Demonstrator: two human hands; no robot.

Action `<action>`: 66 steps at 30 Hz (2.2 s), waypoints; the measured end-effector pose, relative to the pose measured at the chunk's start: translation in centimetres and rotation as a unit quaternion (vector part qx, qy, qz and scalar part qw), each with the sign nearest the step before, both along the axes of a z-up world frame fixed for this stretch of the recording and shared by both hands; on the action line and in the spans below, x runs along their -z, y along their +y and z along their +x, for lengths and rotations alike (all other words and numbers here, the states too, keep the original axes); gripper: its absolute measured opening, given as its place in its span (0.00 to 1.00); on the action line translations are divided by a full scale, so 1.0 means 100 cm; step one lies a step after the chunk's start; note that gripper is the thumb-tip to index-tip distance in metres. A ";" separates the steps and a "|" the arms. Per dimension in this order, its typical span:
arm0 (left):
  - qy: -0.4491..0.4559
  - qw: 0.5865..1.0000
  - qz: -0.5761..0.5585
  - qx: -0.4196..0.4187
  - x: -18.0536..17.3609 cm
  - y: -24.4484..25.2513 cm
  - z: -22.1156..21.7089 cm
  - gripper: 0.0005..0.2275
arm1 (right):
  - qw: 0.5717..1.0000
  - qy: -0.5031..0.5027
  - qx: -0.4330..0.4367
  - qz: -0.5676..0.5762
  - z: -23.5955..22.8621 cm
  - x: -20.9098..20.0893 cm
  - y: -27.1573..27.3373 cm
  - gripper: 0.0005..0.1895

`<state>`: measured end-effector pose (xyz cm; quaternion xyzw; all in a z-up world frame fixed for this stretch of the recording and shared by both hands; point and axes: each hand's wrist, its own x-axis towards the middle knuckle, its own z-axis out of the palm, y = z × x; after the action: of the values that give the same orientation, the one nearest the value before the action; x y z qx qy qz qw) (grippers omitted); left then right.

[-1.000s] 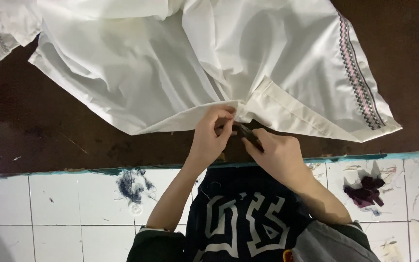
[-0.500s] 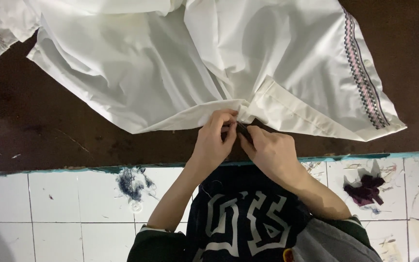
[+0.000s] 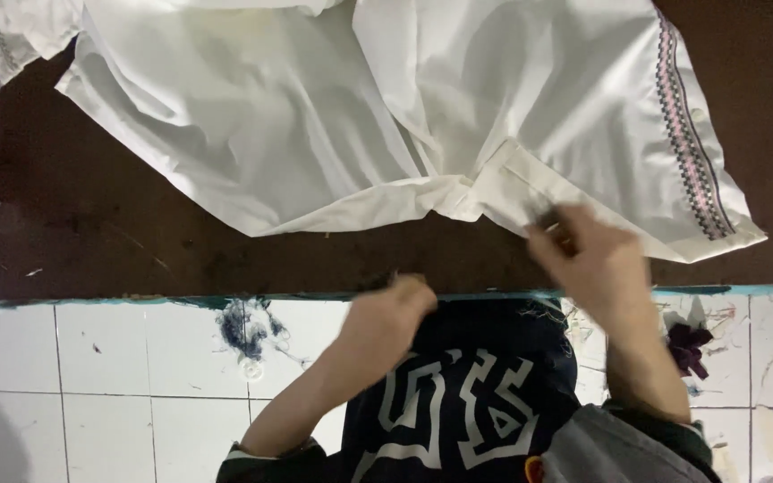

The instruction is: Trimming excess threads from a white garment using thread snips on a work table.

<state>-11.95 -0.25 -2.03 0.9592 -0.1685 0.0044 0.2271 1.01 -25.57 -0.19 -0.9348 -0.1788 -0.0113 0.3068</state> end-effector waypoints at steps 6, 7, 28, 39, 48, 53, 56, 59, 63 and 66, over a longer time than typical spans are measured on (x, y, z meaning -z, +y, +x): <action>0.231 0.936 -0.067 0.258 -0.049 -0.010 0.001 0.20 | 0.991 -0.130 0.016 0.000 0.014 -0.036 -0.065 0.12; 0.229 0.935 -0.068 0.262 -0.056 -0.002 0.005 0.20 | 0.991 -0.132 0.020 -0.002 0.013 -0.037 -0.075 0.12; -0.128 0.989 0.026 -0.068 -0.036 0.074 0.025 0.07 | 0.972 0.040 0.218 -0.078 0.005 -0.008 -0.173 0.16; 0.016 0.994 -0.019 -0.111 -0.045 0.064 0.019 0.18 | 0.952 -0.099 0.280 -0.073 0.054 0.084 -0.271 0.10; -0.012 0.992 0.004 -0.126 -0.027 0.051 0.042 0.10 | 0.993 -0.036 0.055 -0.094 0.034 -0.035 -0.120 0.16; 0.005 0.993 0.021 -0.117 -0.007 0.049 0.036 0.07 | 0.976 -0.021 0.034 -0.215 0.047 0.015 -0.151 0.18; -0.001 0.996 -0.032 -0.088 0.003 0.031 0.044 0.08 | 0.958 -0.099 0.076 -0.257 0.084 0.057 -0.205 0.13; -0.054 0.991 -0.091 -0.080 0.014 0.002 0.064 0.05 | 0.956 -0.123 0.138 -0.226 0.095 0.045 -0.203 0.14; -0.110 0.985 -0.110 -0.074 0.021 -0.026 0.088 0.05 | 0.950 -0.281 0.055 -0.122 0.075 -0.015 -0.126 0.26; -0.071 0.991 -0.102 -0.044 0.019 -0.044 0.089 0.06 | 0.959 -0.247 -0.116 -0.078 0.054 -0.043 -0.050 0.19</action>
<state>-3.02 -4.63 -3.98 0.9348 -0.1407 0.0996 0.3106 6.46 -30.53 4.09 -0.8967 -0.3564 -0.1923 0.1789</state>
